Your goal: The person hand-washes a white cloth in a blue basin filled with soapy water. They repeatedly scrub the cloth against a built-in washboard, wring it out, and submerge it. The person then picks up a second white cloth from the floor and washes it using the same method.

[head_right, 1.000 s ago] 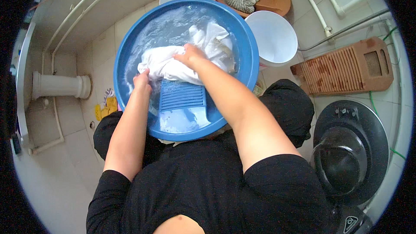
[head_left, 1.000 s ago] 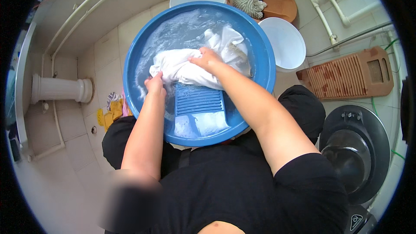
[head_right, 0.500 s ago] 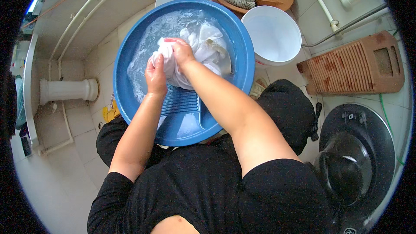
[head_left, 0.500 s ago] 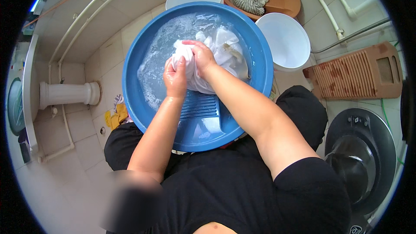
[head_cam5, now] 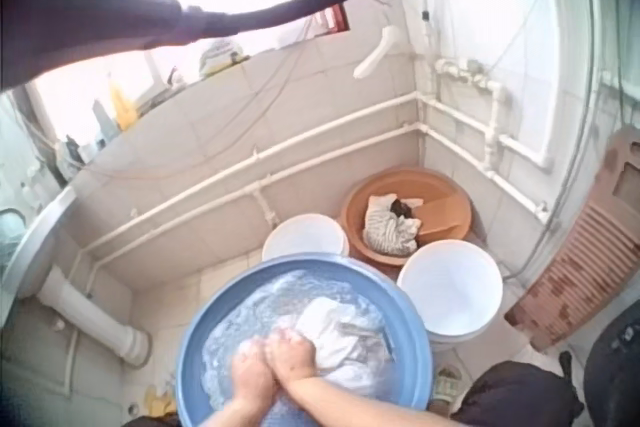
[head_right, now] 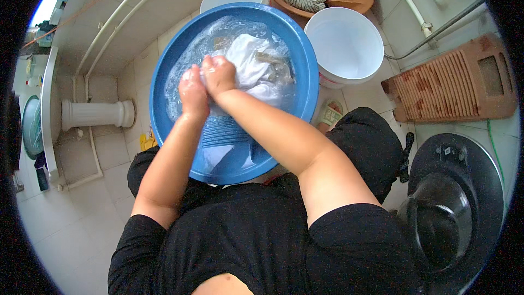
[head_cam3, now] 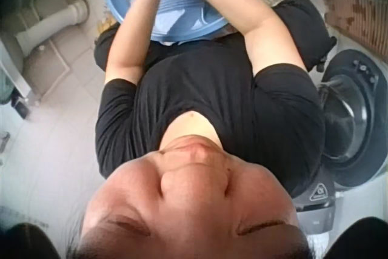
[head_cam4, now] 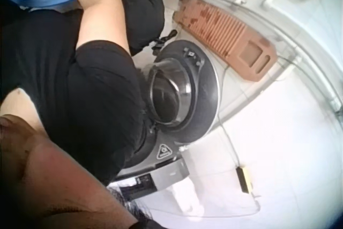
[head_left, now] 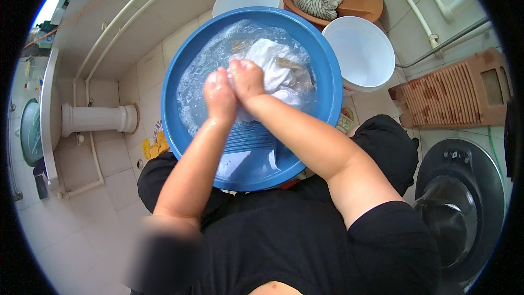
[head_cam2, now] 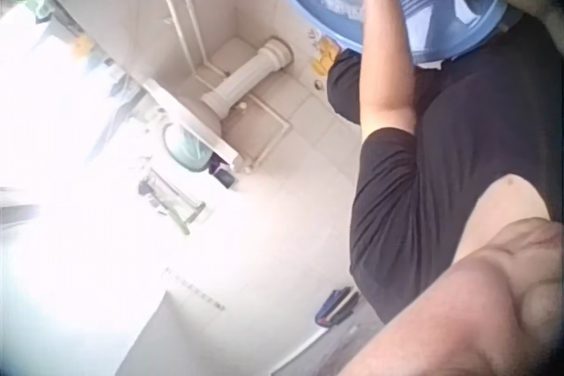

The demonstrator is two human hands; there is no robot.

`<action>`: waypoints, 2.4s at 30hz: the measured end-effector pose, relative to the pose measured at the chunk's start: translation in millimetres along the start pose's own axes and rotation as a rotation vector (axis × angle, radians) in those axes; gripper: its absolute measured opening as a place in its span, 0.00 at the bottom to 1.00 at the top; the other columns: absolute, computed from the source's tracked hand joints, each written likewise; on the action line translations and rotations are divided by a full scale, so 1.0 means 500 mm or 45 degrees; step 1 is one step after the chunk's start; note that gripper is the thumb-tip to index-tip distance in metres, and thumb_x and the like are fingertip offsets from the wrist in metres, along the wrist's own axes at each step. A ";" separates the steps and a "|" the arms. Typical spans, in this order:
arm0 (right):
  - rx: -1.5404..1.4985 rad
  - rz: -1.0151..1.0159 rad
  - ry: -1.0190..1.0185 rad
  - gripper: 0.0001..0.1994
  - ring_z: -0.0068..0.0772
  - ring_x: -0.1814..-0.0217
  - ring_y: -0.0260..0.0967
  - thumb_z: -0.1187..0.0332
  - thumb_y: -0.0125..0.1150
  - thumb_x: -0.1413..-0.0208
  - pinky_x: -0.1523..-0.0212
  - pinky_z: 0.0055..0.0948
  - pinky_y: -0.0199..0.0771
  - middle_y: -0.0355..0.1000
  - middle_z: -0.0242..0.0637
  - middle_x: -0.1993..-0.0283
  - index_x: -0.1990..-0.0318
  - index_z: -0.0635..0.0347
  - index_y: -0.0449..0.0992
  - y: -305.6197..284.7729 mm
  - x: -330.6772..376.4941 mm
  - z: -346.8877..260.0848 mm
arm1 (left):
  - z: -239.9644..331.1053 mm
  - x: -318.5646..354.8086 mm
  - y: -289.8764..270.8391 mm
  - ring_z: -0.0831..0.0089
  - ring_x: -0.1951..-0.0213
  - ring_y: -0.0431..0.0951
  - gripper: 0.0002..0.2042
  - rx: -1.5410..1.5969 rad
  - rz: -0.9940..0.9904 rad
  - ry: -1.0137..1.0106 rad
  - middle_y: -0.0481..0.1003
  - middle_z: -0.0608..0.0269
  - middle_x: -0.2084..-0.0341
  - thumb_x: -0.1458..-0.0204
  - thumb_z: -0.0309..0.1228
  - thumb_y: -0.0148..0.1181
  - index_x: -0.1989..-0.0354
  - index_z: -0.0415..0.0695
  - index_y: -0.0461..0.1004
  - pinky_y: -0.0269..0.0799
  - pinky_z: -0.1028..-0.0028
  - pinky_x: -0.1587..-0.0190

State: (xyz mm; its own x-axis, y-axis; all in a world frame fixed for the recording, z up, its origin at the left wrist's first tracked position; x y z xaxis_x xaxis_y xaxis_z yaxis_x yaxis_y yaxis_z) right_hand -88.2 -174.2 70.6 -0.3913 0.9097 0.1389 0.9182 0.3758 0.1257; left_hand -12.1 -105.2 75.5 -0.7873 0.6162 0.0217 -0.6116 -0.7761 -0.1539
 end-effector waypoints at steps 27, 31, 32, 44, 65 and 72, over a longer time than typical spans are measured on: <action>0.429 -0.129 0.378 0.23 0.45 0.54 0.67 0.61 0.65 0.62 0.55 0.34 0.67 0.69 0.50 0.57 0.57 0.60 0.68 0.015 -0.066 0.243 | -0.338 -0.059 -0.265 0.58 0.56 0.71 0.27 -0.824 0.448 -0.641 0.70 0.46 0.57 0.54 0.43 0.58 0.51 0.33 0.64 0.68 0.64 0.56; 0.502 -0.047 0.321 0.24 0.48 0.51 0.66 0.61 0.63 0.61 0.51 0.34 0.66 0.68 0.51 0.55 0.55 0.60 0.68 0.012 -0.079 0.260 | -0.343 -0.058 -0.218 0.60 0.55 0.71 0.22 -0.045 0.258 -0.839 0.68 0.49 0.55 0.49 0.38 0.52 0.50 0.35 0.62 0.69 0.63 0.56; 0.500 -0.014 0.345 0.23 0.47 0.51 0.66 0.61 0.63 0.60 0.51 0.33 0.65 0.68 0.51 0.55 0.55 0.61 0.68 0.009 -0.079 0.255 | -0.302 -0.053 -0.187 0.60 0.55 0.71 0.21 0.109 0.249 -0.840 0.68 0.50 0.55 0.48 0.36 0.50 0.50 0.36 0.62 0.69 0.63 0.57; -0.378 -0.014 0.188 0.13 0.23 0.74 0.64 0.62 0.52 0.48 0.73 0.25 0.65 0.69 0.34 0.76 0.72 0.65 0.71 0.042 -0.025 0.091 | -0.046 -0.018 -0.018 0.78 0.67 0.69 0.13 -0.070 0.078 0.153 0.72 0.61 0.69 0.47 0.36 0.53 0.61 0.38 0.68 0.66 0.78 0.65; -0.018 -1.442 -0.036 0.46 0.29 0.46 0.57 0.41 0.66 0.68 0.45 0.27 0.55 0.62 0.39 0.47 0.42 0.59 0.57 0.029 0.024 -0.042 | 0.266 0.005 -0.175 0.62 0.55 0.72 0.18 1.164 -0.384 -0.149 0.71 0.55 0.58 0.49 0.37 0.51 0.54 0.39 0.66 0.66 0.62 0.50; -0.268 -0.791 0.298 0.15 0.33 0.62 0.70 0.68 0.57 0.57 0.59 0.30 0.69 0.72 0.39 0.62 0.59 0.63 0.72 -0.015 -0.040 -0.039 | 0.088 -0.015 -0.260 0.68 0.53 0.69 0.19 0.861 -0.038 -0.216 0.69 0.59 0.56 0.52 0.28 0.55 0.50 0.40 0.63 0.66 0.69 0.51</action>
State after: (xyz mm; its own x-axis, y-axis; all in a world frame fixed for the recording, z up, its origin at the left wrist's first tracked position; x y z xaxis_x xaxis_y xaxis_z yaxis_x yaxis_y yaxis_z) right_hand -88.4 -198.4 85.8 -0.8650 0.4666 0.1845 0.4976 0.7505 0.4349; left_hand 69.9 -15.2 139.0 -0.7373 0.6515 0.1788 -0.5038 -0.7065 0.4970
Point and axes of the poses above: each hand's wrist, its own x-axis away from the middle knuckle, its own y-axis out of the palm, z = x × y, the point moved 5 cm from there along -x, towards the middle knuckle
